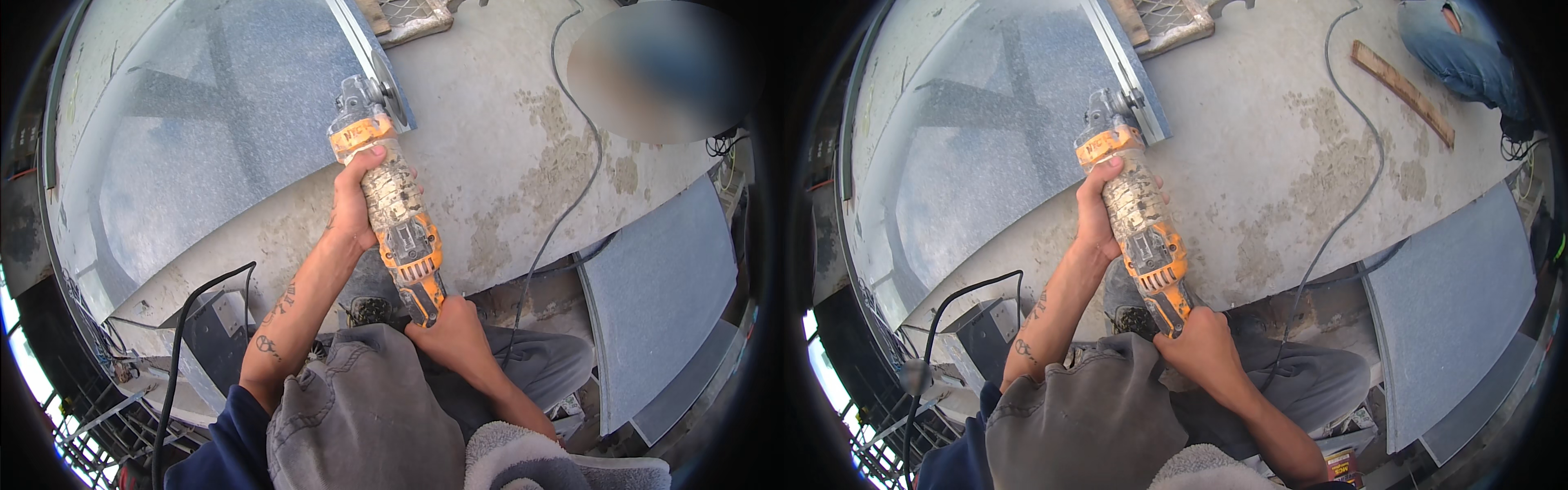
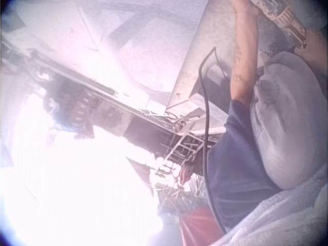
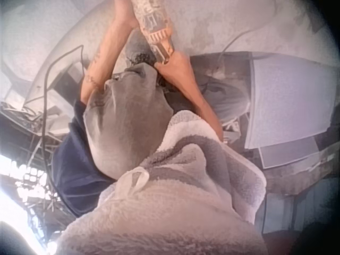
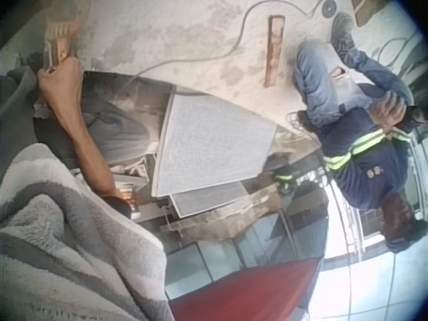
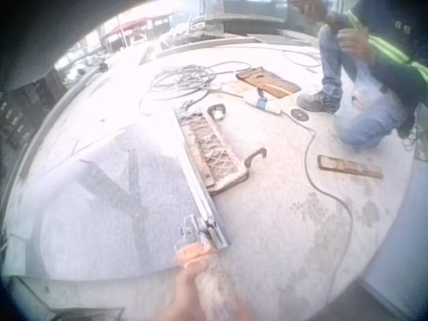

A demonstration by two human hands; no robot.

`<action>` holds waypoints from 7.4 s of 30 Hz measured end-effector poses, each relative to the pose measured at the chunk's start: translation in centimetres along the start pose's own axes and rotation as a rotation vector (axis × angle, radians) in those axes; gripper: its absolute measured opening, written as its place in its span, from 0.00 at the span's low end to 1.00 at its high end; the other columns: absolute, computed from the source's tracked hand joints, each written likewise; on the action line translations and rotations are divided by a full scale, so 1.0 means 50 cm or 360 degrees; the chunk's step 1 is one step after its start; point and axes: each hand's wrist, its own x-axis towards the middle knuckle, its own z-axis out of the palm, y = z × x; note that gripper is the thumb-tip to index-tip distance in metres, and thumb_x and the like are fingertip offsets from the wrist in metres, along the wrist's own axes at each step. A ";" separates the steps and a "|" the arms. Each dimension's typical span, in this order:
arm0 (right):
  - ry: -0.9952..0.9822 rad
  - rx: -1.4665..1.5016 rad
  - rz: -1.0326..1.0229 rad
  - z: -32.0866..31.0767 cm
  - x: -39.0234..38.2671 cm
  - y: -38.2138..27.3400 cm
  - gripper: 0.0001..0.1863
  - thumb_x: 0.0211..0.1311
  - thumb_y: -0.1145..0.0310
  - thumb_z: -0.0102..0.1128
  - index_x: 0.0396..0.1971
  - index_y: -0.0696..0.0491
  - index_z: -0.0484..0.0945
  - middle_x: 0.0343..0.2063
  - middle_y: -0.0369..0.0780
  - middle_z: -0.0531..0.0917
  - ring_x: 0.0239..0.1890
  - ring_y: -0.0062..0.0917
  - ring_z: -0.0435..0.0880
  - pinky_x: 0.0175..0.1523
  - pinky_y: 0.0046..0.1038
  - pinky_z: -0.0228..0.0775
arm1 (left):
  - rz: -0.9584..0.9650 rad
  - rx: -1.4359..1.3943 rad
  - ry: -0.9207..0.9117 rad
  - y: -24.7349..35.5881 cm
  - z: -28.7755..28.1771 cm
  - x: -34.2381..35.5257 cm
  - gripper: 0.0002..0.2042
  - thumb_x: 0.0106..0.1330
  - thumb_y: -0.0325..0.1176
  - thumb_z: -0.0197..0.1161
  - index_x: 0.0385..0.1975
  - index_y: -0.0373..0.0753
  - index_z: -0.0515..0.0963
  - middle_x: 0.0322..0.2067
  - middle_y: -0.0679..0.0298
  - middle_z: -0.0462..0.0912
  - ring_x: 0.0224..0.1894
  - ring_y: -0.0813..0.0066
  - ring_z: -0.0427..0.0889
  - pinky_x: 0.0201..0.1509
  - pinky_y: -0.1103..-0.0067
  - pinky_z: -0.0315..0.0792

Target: The person uses an angle grinder to cut a large metal sheet along a straight line. After completing the cut, the person sets the tool down and moves the cut piece aside.

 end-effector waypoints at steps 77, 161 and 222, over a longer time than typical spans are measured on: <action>0.0085 0.0057 -0.0285 -0.036 0.098 -0.125 0.17 0.45 0.66 0.65 0.17 0.66 0.73 0.14 0.52 0.78 0.20 0.42 0.83 0.29 0.38 0.73 | 0.0173 0.0075 -0.0019 0.133 -0.008 0.127 0.31 0.61 0.50 0.58 0.54 0.29 0.65 0.32 0.50 0.80 0.32 0.59 0.86 0.31 0.66 0.85; -0.0008 0.0090 -0.0187 -0.008 0.031 -0.026 0.18 0.46 0.66 0.67 0.17 0.70 0.76 0.16 0.57 0.79 0.23 0.46 0.85 0.30 0.41 0.74 | 0.0041 -0.0045 0.0035 0.031 0.003 0.031 0.25 0.63 0.49 0.57 0.49 0.32 0.70 0.30 0.53 0.80 0.30 0.63 0.85 0.30 0.70 0.82; -0.0061 0.0045 -0.0143 -0.025 0.068 -0.078 0.20 0.46 0.65 0.68 0.23 0.72 0.77 0.20 0.58 0.81 0.28 0.47 0.87 0.33 0.41 0.76 | 0.0077 -0.0033 -0.0096 0.080 -0.011 0.078 0.28 0.62 0.49 0.58 0.54 0.32 0.66 0.36 0.50 0.80 0.35 0.60 0.85 0.35 0.67 0.84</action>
